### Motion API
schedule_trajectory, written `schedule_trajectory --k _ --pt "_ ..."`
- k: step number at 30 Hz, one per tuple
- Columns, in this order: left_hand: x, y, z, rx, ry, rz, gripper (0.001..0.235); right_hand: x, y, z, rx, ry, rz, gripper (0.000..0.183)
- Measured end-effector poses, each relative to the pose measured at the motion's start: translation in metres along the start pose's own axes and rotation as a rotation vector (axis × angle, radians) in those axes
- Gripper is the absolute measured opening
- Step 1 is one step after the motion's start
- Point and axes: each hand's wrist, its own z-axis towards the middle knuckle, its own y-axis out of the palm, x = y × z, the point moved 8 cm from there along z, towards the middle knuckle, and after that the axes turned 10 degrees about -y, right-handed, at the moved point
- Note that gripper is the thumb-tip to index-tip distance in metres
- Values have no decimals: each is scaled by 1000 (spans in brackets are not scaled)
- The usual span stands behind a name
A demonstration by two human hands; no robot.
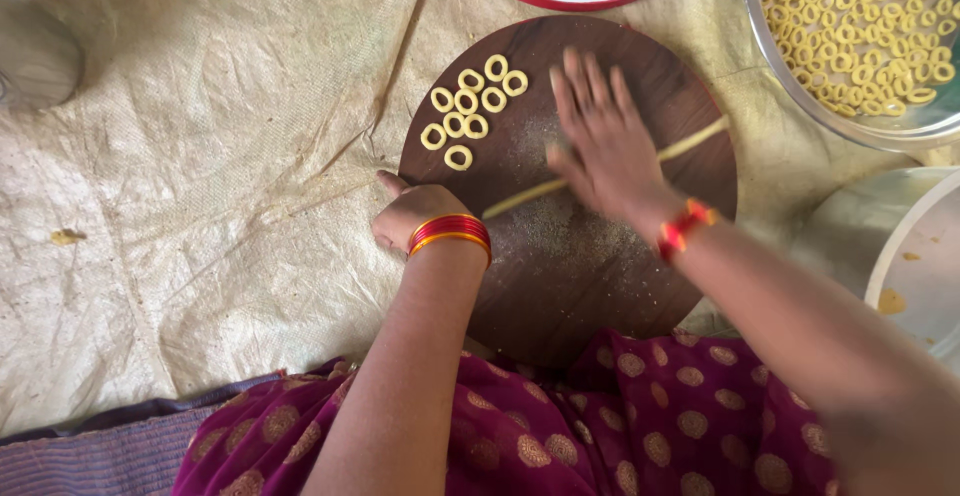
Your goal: The person rolls a yellow dough rope on a wooden board, then pinches off small segments to form ring shapes. The finished rings are placed on the board and a nearby tray.
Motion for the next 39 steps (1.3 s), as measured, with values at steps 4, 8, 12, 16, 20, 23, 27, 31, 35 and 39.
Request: schedule_trajectory --k 4,8,12,16,20,23,27,31,35,39 --pt "0 -3 -3 32 3 42 48 -41 10 -83 -17 -71 17 79" --pt "-1 -4 -5 -5 45 7 52 -59 7 -132 60 -87 153 80" --pt "-1 -7 -6 64 17 60 53 -79 11 -108 -7 -86 116 78" --pt "-1 -9 -7 18 13 22 50 -54 2 -25 28 77 50 76" --pt "-1 -7 -8 -6 -4 26 43 -5 -5 41 64 166 -74 75" --pt "0 -6 -5 11 -13 14 43 -9 -4 43 48 110 -121 78" --pt "6 -6 3 44 20 -4 49 -69 -6 -21 48 -22 30 86" --pt "0 -4 7 23 52 -86 67 -102 -1 -93 14 -48 89 87" --pt "-15 -20 -6 -58 104 -53 68 -110 8 -101 59 -62 158 89" --pt "-34 -70 -43 -17 85 -191 98 -110 16 -44 -3 -25 38 81"
